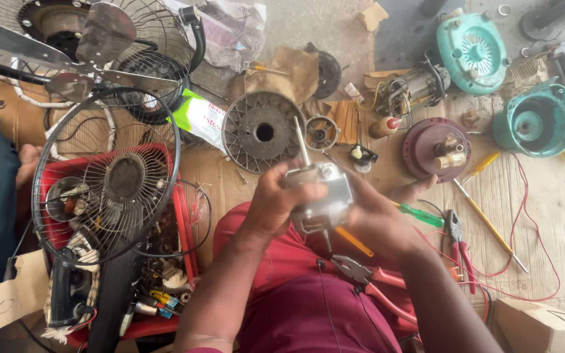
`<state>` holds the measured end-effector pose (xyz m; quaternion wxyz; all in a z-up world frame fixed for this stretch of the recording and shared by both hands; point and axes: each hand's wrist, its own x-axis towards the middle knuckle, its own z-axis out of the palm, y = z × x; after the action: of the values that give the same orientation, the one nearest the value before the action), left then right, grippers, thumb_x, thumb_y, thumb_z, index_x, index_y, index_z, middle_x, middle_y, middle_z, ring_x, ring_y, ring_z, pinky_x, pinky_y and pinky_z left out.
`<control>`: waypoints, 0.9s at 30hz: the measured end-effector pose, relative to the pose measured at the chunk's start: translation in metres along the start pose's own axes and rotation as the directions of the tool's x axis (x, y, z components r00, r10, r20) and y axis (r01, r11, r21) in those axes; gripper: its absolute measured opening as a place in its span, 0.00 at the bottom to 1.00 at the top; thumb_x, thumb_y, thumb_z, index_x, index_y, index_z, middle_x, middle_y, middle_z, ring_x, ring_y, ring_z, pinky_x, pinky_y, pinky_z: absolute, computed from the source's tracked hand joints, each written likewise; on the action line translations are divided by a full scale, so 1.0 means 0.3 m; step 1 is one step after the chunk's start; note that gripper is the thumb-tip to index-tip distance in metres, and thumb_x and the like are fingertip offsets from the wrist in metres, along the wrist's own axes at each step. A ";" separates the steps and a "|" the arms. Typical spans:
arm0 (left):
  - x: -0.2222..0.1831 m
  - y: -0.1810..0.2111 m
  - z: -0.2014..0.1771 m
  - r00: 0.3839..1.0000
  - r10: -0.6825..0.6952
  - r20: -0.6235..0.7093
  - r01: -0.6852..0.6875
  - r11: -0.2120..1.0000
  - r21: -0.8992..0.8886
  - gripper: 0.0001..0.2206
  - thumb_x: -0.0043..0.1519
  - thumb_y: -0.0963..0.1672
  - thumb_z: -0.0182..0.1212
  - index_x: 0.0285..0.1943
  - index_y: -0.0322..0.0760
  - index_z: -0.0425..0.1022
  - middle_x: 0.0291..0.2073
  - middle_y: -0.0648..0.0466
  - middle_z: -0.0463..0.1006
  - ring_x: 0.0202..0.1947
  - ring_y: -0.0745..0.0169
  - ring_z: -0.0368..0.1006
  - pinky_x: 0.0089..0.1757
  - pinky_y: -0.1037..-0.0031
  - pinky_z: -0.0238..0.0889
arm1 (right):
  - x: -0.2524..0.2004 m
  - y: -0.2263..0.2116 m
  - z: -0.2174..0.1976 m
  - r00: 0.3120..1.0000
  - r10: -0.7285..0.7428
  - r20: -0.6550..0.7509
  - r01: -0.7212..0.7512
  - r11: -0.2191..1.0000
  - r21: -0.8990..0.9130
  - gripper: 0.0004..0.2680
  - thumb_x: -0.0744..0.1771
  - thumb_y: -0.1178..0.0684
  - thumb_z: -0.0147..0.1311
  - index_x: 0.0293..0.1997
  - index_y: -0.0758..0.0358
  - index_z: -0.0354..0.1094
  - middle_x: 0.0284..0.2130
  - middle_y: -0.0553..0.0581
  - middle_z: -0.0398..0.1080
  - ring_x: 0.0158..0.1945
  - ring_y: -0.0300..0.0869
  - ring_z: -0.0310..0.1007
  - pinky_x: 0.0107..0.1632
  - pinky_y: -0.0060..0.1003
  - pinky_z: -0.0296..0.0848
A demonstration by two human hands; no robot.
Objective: The person disassembles a small electric motor, likely from a fan, using a screwdriver and pliers. They remove the outer casing, separate the stator and rotor components, and manipulate the internal wiring and shaft. The person then reassembles the motor parts and secures them with the screwdriver.
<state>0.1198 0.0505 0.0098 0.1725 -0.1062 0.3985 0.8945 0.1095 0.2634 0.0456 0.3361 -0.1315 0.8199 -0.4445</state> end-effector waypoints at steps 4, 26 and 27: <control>0.008 -0.061 -0.037 1.000 0.003 -0.023 -0.006 0.992 -0.128 0.20 0.61 0.44 0.72 0.55 0.25 0.71 0.41 0.47 0.78 0.38 0.61 0.77 0.41 0.71 0.75 | -0.034 0.001 0.037 0.996 -0.084 0.043 0.034 0.746 0.665 0.42 0.57 0.47 0.73 0.76 0.62 0.46 0.60 0.56 0.66 0.62 0.44 0.66 0.61 0.42 0.68; -0.069 0.151 0.092 0.908 0.225 0.354 -0.391 0.150 0.908 0.60 0.29 0.56 0.84 0.72 0.30 0.59 0.66 0.35 0.66 0.63 0.41 0.67 0.56 0.64 0.64 | 0.055 0.149 0.117 0.995 0.087 -0.043 0.031 0.135 0.990 0.36 0.59 0.49 0.66 0.72 0.69 0.47 0.55 0.67 0.67 0.55 0.54 0.72 0.58 0.50 0.73; -0.055 0.127 0.087 0.862 0.247 0.443 -0.483 0.128 0.867 0.63 0.28 0.57 0.84 0.74 0.29 0.56 0.68 0.31 0.63 0.65 0.36 0.64 0.58 0.61 0.62 | 0.048 0.142 0.123 0.997 0.070 -0.032 0.024 0.125 0.992 0.36 0.59 0.49 0.66 0.73 0.69 0.47 0.57 0.67 0.66 0.57 0.53 0.71 0.59 0.49 0.73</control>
<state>0.1187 0.0427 0.0582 0.0126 0.2101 0.8549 0.4742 0.1270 0.2567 -0.0094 0.3166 0.1521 0.3341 -0.8746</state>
